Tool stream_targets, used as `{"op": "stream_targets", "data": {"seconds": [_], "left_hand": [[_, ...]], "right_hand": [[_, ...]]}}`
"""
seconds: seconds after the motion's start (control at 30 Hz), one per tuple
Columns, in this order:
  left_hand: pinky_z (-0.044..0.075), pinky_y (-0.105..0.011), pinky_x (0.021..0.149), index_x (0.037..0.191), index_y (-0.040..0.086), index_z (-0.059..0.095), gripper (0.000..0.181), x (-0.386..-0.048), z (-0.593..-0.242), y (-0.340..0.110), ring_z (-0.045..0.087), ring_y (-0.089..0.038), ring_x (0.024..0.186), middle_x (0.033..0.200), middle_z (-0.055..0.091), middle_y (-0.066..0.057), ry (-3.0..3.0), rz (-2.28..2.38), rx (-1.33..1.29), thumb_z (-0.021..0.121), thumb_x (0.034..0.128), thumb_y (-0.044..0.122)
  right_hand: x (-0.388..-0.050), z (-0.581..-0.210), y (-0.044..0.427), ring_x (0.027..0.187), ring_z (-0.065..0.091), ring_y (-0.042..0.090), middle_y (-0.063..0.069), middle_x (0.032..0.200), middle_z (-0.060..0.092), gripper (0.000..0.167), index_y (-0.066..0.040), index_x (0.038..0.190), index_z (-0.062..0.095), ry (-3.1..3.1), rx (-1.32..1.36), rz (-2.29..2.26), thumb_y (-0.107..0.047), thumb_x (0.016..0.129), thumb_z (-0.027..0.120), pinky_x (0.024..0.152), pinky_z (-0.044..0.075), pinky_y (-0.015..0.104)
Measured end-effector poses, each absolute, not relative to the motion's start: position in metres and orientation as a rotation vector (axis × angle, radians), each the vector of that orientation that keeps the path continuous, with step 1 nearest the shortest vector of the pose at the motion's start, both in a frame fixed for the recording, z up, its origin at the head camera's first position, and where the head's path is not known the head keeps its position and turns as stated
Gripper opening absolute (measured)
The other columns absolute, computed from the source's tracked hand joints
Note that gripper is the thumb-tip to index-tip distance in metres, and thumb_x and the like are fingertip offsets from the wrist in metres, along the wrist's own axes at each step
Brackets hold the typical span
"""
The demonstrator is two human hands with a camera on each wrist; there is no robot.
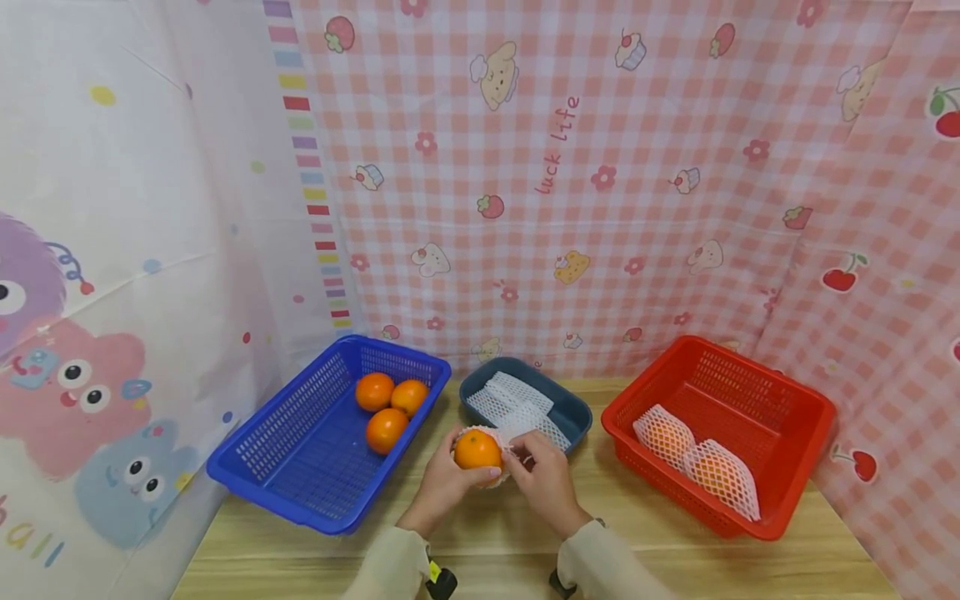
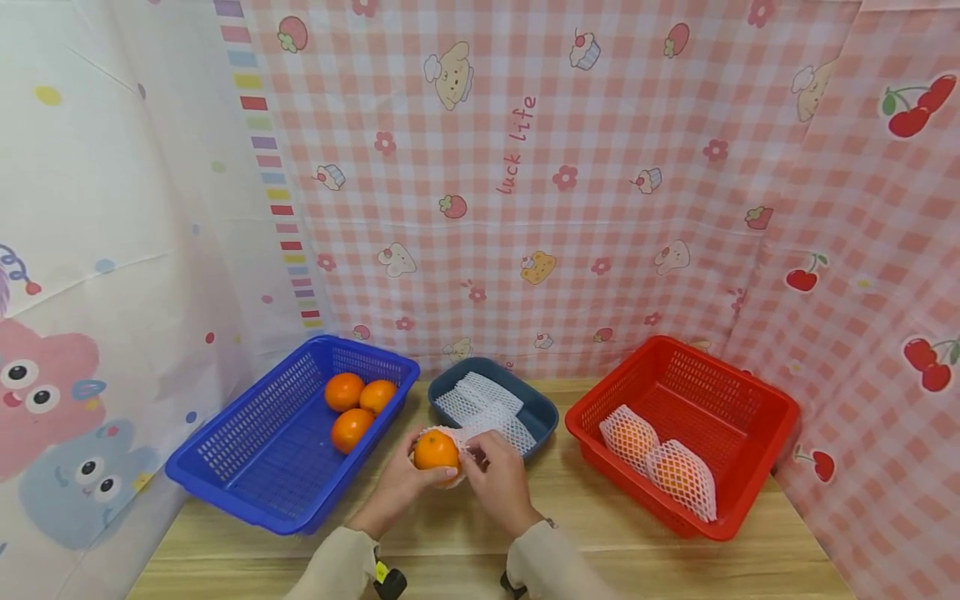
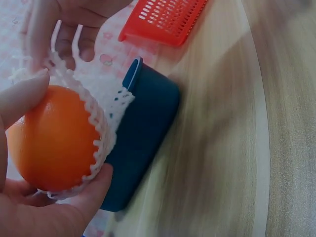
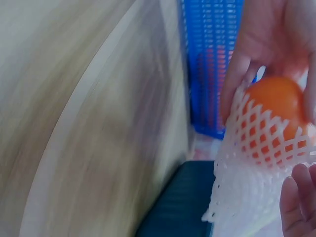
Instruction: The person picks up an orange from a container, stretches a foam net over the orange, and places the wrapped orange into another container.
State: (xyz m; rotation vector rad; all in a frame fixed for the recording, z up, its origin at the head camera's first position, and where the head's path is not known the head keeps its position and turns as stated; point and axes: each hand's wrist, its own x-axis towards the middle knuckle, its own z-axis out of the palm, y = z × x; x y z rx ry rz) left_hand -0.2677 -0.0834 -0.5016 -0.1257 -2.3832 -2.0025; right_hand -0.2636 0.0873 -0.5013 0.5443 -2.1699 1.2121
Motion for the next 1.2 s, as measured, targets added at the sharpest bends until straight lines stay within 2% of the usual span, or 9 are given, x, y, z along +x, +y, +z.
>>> {"op": "stream_targets", "data": {"seconds": [0.1,0.23,0.4,0.5,0.57,0.67,0.83,1.07,1.2], "left_hand": [[0.051,-0.041,0.089,0.137,0.000,0.041,0.083,-0.268,-0.502,-0.083,0.058,-0.028,0.101,0.125,0.054,-0.017,-2.345,-1.994,-0.113,0.087,0.0692,0.013],[0.050,-0.041,0.091,0.140,0.000,0.036,0.088,-0.269,-0.503,-0.084,0.056,-0.031,0.104,0.128,0.050,-0.020,-2.297,-2.033,-0.131,0.087,0.0680,0.009],[0.050,-0.033,0.090,0.145,0.000,0.029,0.082,-0.267,-0.501,-0.084,0.053,-0.029,0.112,0.138,0.041,-0.022,-2.156,-2.276,-0.202,0.078,0.0804,0.010],[0.051,-0.029,0.086,0.145,-0.003,0.033,0.070,-0.267,-0.500,-0.086,0.056,-0.024,0.108,0.137,0.042,-0.023,-2.039,-2.424,-0.197,0.070,0.0870,0.009],[0.052,-0.028,0.083,0.144,-0.004,0.037,0.066,-0.266,-0.500,-0.088,0.058,-0.022,0.104,0.135,0.046,-0.023,-2.011,-2.460,-0.208,0.068,0.0880,0.008],[0.051,-0.028,0.085,0.144,-0.001,0.041,0.065,-0.266,-0.501,-0.092,0.060,-0.024,0.105,0.136,0.049,-0.022,-2.071,-2.423,-0.250,0.070,0.0875,0.010],[0.049,-0.029,0.091,0.147,0.002,0.039,0.070,-0.267,-0.502,-0.095,0.055,-0.029,0.114,0.144,0.044,-0.019,-2.115,-2.357,-0.307,0.072,0.0865,0.013],[0.053,-0.037,0.084,0.151,0.009,0.031,0.074,-0.267,-0.506,-0.093,0.057,-0.027,0.109,0.147,0.035,-0.017,-2.002,-2.547,-0.342,0.070,0.0884,0.009],[0.054,-0.040,0.084,0.151,0.011,0.032,0.072,-0.266,-0.505,-0.094,0.056,-0.027,0.110,0.145,0.038,-0.017,-1.995,-2.583,-0.375,0.070,0.0893,0.009]], "right_hand": [[-0.259,-0.499,0.083,0.069,0.053,0.009,-0.007,0.079,0.057,0.018,-0.012,0.084,0.065,-2.153,0.600,1.235,-0.001,0.078,0.079,0.060,0.050,0.022],[-0.256,-0.499,0.081,0.071,0.055,0.010,-0.007,0.082,0.058,0.017,-0.011,0.086,0.065,-2.141,0.622,1.317,0.001,0.078,0.076,0.062,0.052,0.024],[-0.258,-0.504,0.084,0.077,0.061,0.013,-0.002,0.087,0.062,0.019,-0.010,0.089,0.064,-2.150,0.469,1.463,0.003,0.080,0.075,0.068,0.055,0.025],[-0.258,-0.505,0.086,0.083,0.064,0.019,0.006,0.093,0.064,0.022,-0.005,0.098,0.062,-2.165,0.363,1.551,0.005,0.082,0.073,0.072,0.055,0.026],[-0.258,-0.503,0.086,0.086,0.063,0.023,0.010,0.096,0.063,0.027,-0.001,0.107,0.058,-2.184,0.317,1.598,0.005,0.084,0.071,0.074,0.055,0.027],[-0.251,-0.491,0.086,0.086,0.062,0.027,0.014,0.097,0.061,0.035,0.003,0.117,0.054,-2.209,0.287,1.638,0.006,0.086,0.067,0.074,0.055,0.027],[-0.239,-0.472,0.084,0.081,0.061,0.026,0.016,0.093,0.060,0.032,0.006,0.120,0.055,-2.236,0.316,1.635,0.005,0.089,0.063,0.072,0.052,0.024],[-0.250,-0.499,0.087,0.076,0.064,0.028,0.011,0.092,0.066,0.033,-0.002,0.128,0.051,-2.305,0.377,1.774,-0.013,0.098,0.058,0.073,0.056,0.031],[-0.258,-0.509,0.090,0.068,0.063,0.025,0.005,0.081,0.066,0.029,-0.008,0.125,0.055,-2.334,0.390,1.784,-0.021,0.100,0.056,0.067,0.057,0.036]]}}
